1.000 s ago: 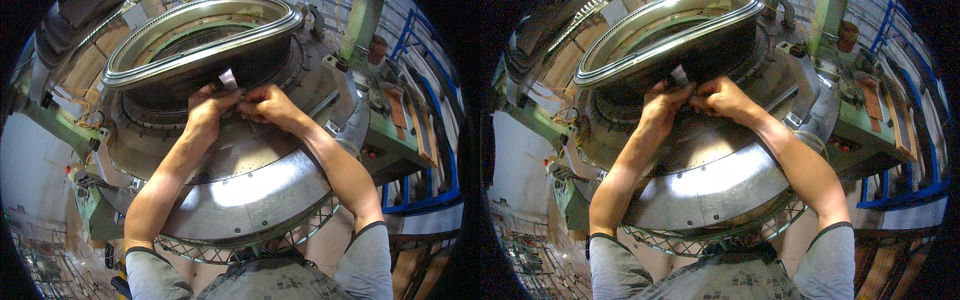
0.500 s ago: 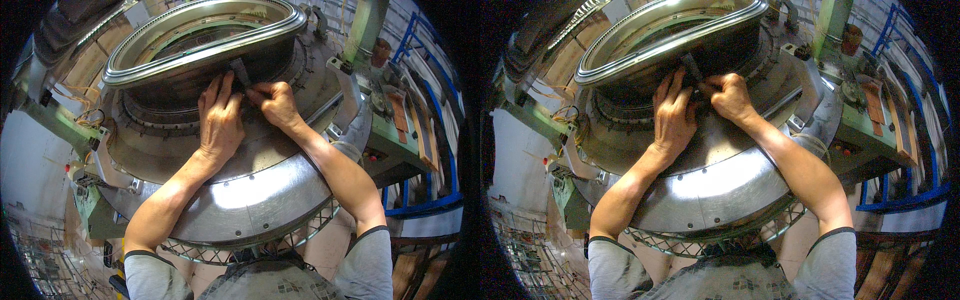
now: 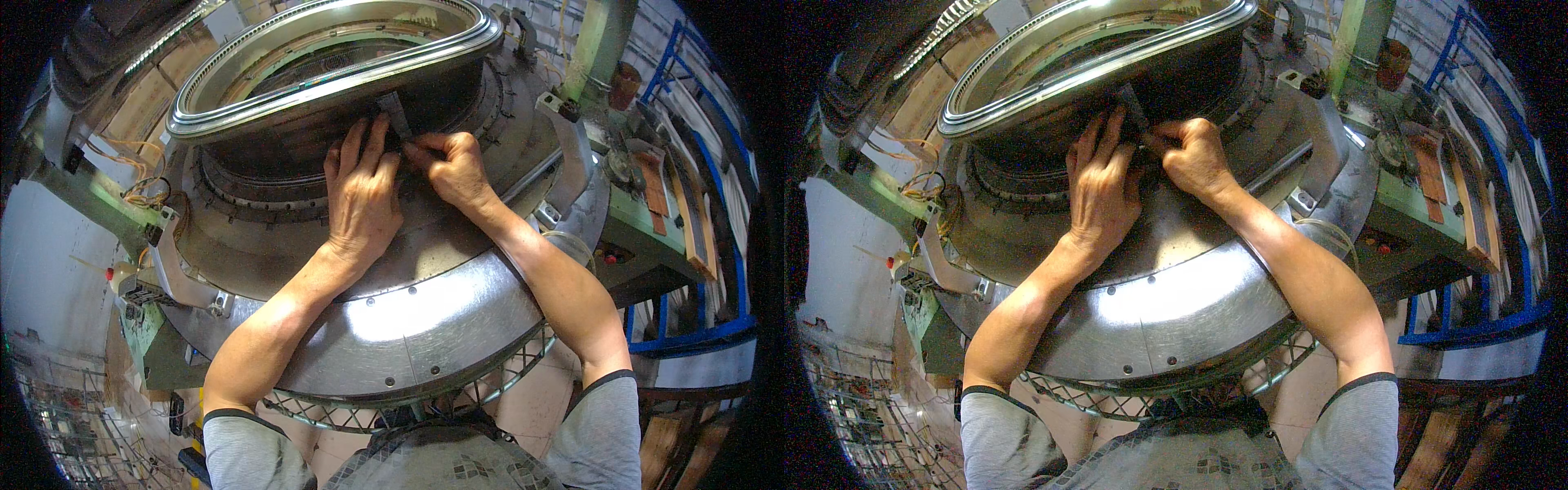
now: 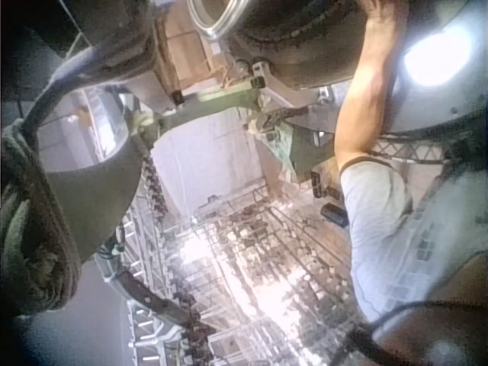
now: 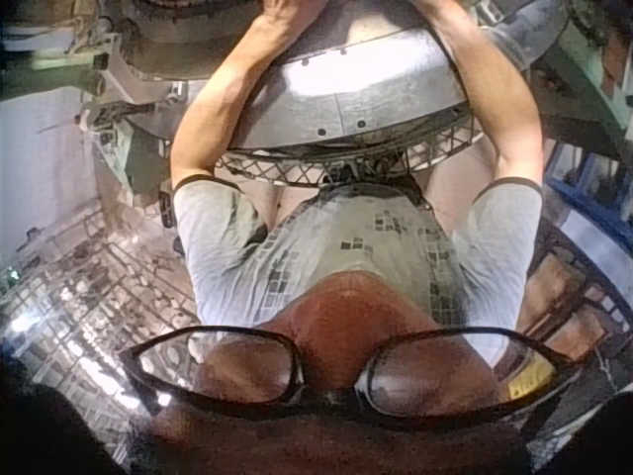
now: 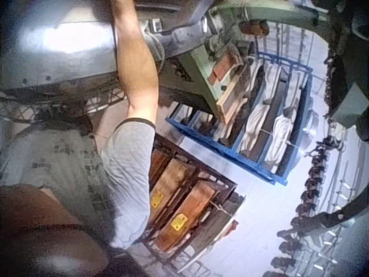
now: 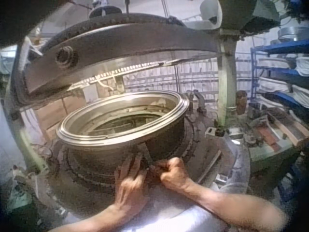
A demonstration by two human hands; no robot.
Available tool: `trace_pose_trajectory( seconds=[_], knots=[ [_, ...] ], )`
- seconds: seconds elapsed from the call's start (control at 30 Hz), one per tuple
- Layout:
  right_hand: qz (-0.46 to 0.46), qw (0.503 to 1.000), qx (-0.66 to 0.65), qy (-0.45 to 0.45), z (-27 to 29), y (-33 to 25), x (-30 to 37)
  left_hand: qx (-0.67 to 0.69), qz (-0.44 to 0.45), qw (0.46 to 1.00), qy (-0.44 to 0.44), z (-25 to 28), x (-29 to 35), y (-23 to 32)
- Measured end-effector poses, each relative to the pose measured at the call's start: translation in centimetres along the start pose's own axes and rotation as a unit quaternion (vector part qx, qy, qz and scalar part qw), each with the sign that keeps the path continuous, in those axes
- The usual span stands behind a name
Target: The person repeatedly picks up small metal strips, aligns them with a circular metal component, and secures them in place. The person also uses a blue-handled tool to adjust or mark the strips during the process.
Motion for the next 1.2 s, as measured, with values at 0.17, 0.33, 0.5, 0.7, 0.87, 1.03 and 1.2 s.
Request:
trace_pose_trajectory(
  seconds=[0.17,0.33,0.5,0.7,0.87,1.03,1.2],
  knots=[
    [-0.02,1.0,0.019,-0.008,0.0,0.06,0.12,-0.001,-0.004,1.0,0.005,0.04,-0.1,0.04],
    [0.005,1.0,-0.002,0.011,0.0,-0.03,0.05,-0.004,-0.003,1.0,-0.004,0.06,-0.11,0.05],
    [0.009,1.0,0.005,0.015,0.02,0.31,-0.03,-0.012,-0.008,1.0,-0.01,0.12,-0.13,0.1],
    [0.001,1.0,0.015,0.013,0.04,0.4,-0.02,-0.01,-0.007,1.0,-0.01,0.15,-0.19,0.11],
    [0.012,1.0,0.007,0.021,0.14,0.16,-0.07,-0.015,-0.012,1.0,-0.008,0.13,-0.29,0.14],
    [0.007,1.0,0.009,0.015,0.08,0.23,-0.08,-0.02,-0.009,1.0,-0.016,0.13,-0.31,0.13],
    [0.011,1.0,0.021,0.019,0.18,0.0,-0.1,-0.023,-0.013,0.999,-0.018,0.21,-0.31,0.16]
  ],
)
Point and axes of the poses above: each hand's wrist, its own x-axis away from the middle knuckle, its own z-axis out of the back of the hand, y = z × x, the point moved 6 cm from there along -x, towards the middle knuckle, and after that the axes turned 3 degrees about -x, right-handed, at the moved point
